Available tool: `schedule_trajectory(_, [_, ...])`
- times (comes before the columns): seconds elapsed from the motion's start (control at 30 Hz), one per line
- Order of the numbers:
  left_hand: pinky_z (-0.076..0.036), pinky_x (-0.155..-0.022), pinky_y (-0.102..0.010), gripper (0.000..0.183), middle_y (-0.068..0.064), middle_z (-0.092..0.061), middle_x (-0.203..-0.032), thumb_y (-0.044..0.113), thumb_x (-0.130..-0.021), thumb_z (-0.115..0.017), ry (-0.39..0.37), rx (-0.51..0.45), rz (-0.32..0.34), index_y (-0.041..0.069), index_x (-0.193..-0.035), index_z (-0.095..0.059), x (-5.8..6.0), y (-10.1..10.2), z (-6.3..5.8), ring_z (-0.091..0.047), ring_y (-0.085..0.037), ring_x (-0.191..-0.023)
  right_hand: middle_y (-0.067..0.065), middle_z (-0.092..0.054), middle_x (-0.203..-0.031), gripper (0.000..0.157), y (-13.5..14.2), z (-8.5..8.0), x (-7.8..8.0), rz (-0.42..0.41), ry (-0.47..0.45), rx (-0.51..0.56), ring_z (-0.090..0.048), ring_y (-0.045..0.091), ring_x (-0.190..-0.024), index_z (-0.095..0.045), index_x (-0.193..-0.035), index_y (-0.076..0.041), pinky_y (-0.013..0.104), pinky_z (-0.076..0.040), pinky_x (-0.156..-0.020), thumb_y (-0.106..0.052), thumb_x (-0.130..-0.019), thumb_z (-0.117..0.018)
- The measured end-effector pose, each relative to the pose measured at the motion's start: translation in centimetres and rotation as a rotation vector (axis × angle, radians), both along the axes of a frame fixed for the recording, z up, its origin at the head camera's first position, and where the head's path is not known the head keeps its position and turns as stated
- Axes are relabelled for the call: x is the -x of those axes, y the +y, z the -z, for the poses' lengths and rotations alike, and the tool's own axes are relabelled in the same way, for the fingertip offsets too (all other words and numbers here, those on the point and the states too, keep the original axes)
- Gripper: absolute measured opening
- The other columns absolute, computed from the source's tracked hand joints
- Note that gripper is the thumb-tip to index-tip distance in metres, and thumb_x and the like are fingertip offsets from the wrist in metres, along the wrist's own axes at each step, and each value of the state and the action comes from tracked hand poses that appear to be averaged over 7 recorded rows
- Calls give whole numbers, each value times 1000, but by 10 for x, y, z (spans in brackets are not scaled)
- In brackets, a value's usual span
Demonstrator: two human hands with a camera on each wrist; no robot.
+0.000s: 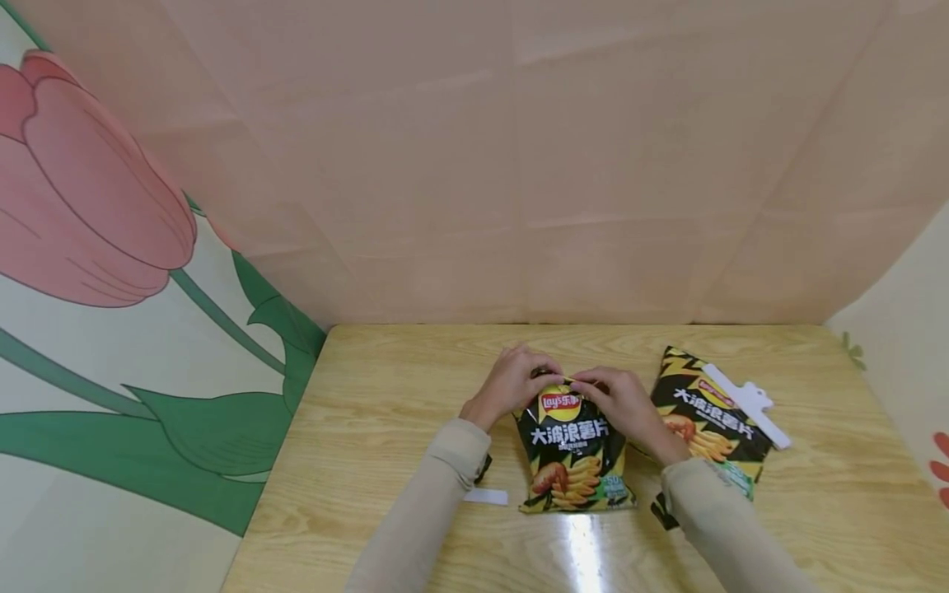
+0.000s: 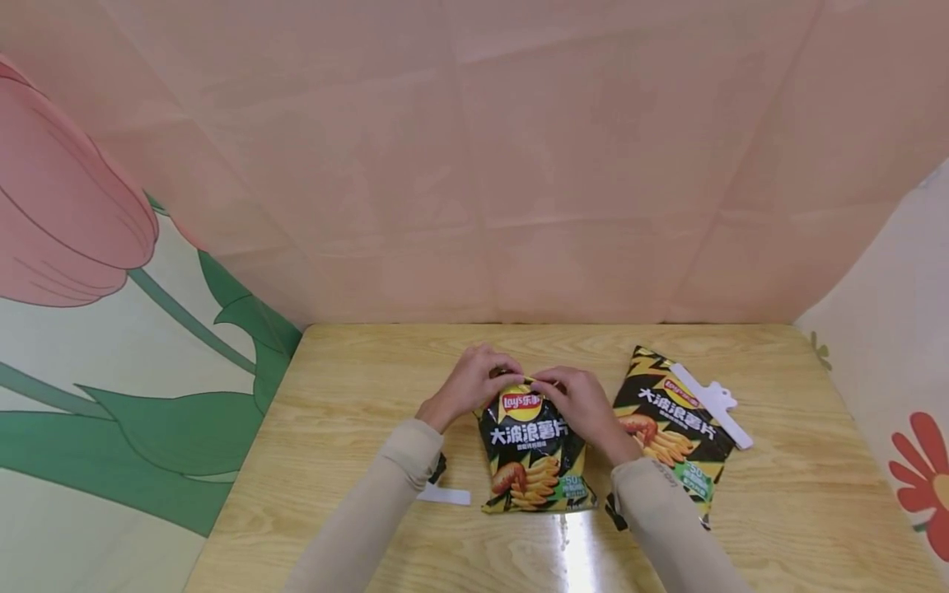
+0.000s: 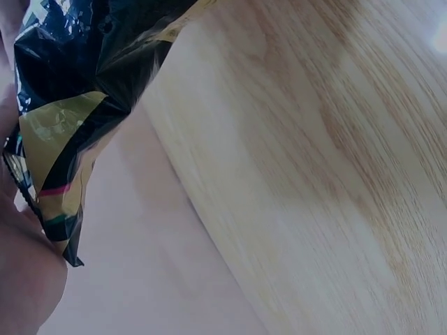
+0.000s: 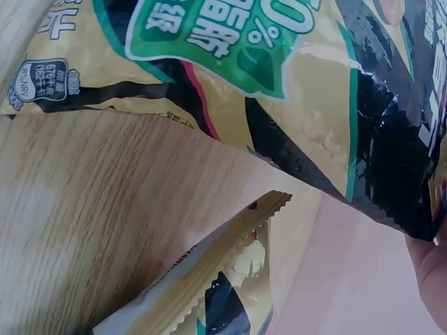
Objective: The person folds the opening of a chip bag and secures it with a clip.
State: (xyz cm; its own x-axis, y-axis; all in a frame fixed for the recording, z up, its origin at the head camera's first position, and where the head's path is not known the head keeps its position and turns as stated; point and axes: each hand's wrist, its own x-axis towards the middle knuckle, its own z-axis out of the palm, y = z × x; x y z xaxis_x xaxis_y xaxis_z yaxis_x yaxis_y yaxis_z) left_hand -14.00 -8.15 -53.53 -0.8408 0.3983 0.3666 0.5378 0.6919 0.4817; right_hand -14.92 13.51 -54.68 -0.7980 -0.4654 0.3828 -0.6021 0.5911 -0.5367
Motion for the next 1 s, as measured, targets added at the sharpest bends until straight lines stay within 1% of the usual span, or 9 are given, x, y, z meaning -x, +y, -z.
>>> schedule_trajectory(0.13, [-44, -103, -36, 22, 12, -75, -104, 37, -95, -64, -61, -34, 5, 26, -111, -75, -1, -3, 1, -59, -2, -93, 10, -76, -102, 16, -2, 0, -1, -10, 1, 7, -72, 23, -90, -77, -104, -7, 32, -57, -75, -16, -95, -67])
schedule_trajectory(0.17, [-45, -103, -34, 24, 12, -74, -106, 38, -95, -64, -76, -44, 7, 26, -113, -74, -2, -5, 1, -61, -1, -91, 10, -76, -101, 16, -2, 0, -1, -11, -1, 9, -72, 23, -89, -76, -104, -7, 32, -57, -74, -16, -95, -67])
schedule_trajectory(0.33, [-52, -92, -26, 29, 11, -73, -112, 42, -94, -65, -116, -87, 10, 26, -118, -72, -2, -12, 3, -65, -1, -94, 10, -76, -102, 16, -2, 1, -3, -11, -4, 11, -71, 22, -88, -76, -105, -7, 30, -56, -74, -16, -95, -67])
schedule_trajectory(0.47, [-52, -89, -23, 31, 11, -72, -114, 43, -93, -66, -153, -120, -7, 26, -118, -72, -4, -21, 3, -64, -3, -103, 11, -75, -104, 17, -2, 3, -3, 3, -7, 5, -71, 24, -90, -76, -106, -6, 34, -57, -76, -16, -95, -67])
schedule_trajectory(0.57, [-53, -88, -25, 31, 10, -72, -111, 42, -93, -66, -185, -149, -37, 25, -119, -72, -7, -31, 4, -64, -5, -102, 11, -75, -105, 18, -1, 3, -3, 15, -13, 4, -71, 24, -91, -76, -107, -7, 36, -57, -76, -17, -95, -67])
schedule_trajectory(0.63, [-52, -87, -26, 31, 10, -72, -109, 42, -93, -66, -201, -163, -64, 24, -118, -72, -9, -39, 5, -63, -7, -101, 11, -75, -104, 18, 0, 4, -3, 22, -16, 6, -71, 22, -88, -76, -107, -7, 33, -57, -73, -18, -96, -67])
schedule_trajectory(0.73, [-51, -87, -27, 31, 10, -72, -107, 42, -93, -66, -209, -173, -91, 24, -118, -72, -10, -49, 8, -62, -7, -100, 9, -76, -100, 18, 2, 4, -4, 33, -12, 9, -68, 15, -81, -75, -106, -8, 27, -55, -68, -19, -96, -67])
schedule_trajectory(0.87, [-51, -91, -32, 32, 8, -72, -109, 42, -92, -67, -216, -189, -89, 23, -118, -72, -11, -59, 13, -62, -9, -102, 7, -75, -98, 18, 5, 5, -4, 35, -13, 7, -64, 9, -76, -75, -106, -9, 24, -53, -65, -21, -96, -66])
schedule_trajectory(1.0, [-52, -94, -36, 34, 6, -71, -113, 41, -92, -67, -215, -208, -82, 21, -119, -71, -11, -66, 16, -63, -11, -105, 7, -75, -99, 19, 6, 4, -5, 31, -37, 9, -64, 10, -76, -74, -107, -9, 25, -52, -66, -23, -97, -64])
